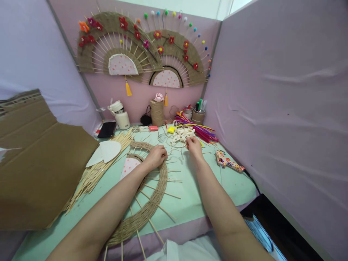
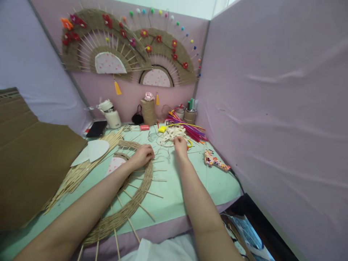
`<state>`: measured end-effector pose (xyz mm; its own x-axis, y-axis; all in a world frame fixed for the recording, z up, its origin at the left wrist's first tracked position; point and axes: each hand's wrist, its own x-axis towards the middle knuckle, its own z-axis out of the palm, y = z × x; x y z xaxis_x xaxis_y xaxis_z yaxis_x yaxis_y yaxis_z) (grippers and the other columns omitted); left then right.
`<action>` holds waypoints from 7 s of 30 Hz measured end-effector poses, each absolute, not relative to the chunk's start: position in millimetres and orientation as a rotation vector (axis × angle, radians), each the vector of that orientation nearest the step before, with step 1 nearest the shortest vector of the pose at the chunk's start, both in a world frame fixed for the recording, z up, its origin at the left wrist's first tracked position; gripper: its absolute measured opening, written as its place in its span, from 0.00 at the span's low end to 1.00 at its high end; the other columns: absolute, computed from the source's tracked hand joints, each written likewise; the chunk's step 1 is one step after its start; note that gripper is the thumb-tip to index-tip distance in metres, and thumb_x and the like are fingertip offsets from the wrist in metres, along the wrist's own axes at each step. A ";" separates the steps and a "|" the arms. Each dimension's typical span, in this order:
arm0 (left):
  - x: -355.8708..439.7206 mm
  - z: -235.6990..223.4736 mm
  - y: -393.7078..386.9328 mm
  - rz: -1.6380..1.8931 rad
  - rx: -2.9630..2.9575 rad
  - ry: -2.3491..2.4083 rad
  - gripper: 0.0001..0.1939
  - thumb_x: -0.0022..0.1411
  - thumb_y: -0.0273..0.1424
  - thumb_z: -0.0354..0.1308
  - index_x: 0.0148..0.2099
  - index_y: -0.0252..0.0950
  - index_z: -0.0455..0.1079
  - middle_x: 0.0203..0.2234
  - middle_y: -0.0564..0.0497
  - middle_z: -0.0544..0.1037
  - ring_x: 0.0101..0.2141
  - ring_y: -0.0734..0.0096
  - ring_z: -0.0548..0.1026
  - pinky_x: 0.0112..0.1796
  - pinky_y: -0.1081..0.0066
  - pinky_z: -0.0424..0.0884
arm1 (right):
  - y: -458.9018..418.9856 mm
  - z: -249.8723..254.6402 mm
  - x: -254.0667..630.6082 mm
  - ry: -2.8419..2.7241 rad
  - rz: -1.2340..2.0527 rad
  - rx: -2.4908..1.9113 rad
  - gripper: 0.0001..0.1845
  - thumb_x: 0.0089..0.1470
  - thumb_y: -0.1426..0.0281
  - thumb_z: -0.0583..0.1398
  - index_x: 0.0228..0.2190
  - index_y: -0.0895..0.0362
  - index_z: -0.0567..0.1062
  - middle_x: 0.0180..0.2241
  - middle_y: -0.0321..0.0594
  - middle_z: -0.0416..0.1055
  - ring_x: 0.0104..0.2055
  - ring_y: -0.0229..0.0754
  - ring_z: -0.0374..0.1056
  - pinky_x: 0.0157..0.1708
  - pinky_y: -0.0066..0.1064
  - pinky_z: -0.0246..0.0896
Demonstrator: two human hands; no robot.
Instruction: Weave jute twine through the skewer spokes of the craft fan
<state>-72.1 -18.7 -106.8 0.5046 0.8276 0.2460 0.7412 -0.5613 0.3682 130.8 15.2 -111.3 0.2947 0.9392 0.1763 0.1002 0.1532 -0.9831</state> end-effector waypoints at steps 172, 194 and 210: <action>-207.6 -63.2 -58.0 1.517 0.620 1.317 0.08 0.60 0.19 0.53 0.30 0.30 0.71 0.21 0.49 0.78 0.21 0.74 0.76 0.27 0.76 0.75 | -43.3 -78.0 101.4 -1.934 0.313 -0.891 0.11 0.60 0.67 0.54 0.29 0.56 0.73 0.30 0.41 0.69 0.36 0.42 0.63 0.40 0.32 0.56; -212.4 -62.4 -56.2 1.675 0.440 1.269 0.10 0.61 0.17 0.52 0.30 0.30 0.70 0.21 0.49 0.78 0.20 0.74 0.77 0.26 0.75 0.77 | -35.1 -83.1 109.3 -1.899 0.433 -0.905 0.10 0.58 0.66 0.57 0.31 0.57 0.76 0.32 0.41 0.74 0.35 0.41 0.67 0.36 0.30 0.59; -219.9 -63.1 -54.8 1.629 0.281 1.201 0.08 0.63 0.20 0.51 0.39 0.27 0.72 0.25 0.45 0.79 0.25 0.70 0.79 0.29 0.72 0.78 | -35.0 -80.5 106.8 -1.615 0.924 -0.966 0.16 0.52 0.61 0.60 0.38 0.57 0.80 0.34 0.41 0.77 0.32 0.42 0.68 0.32 0.32 0.61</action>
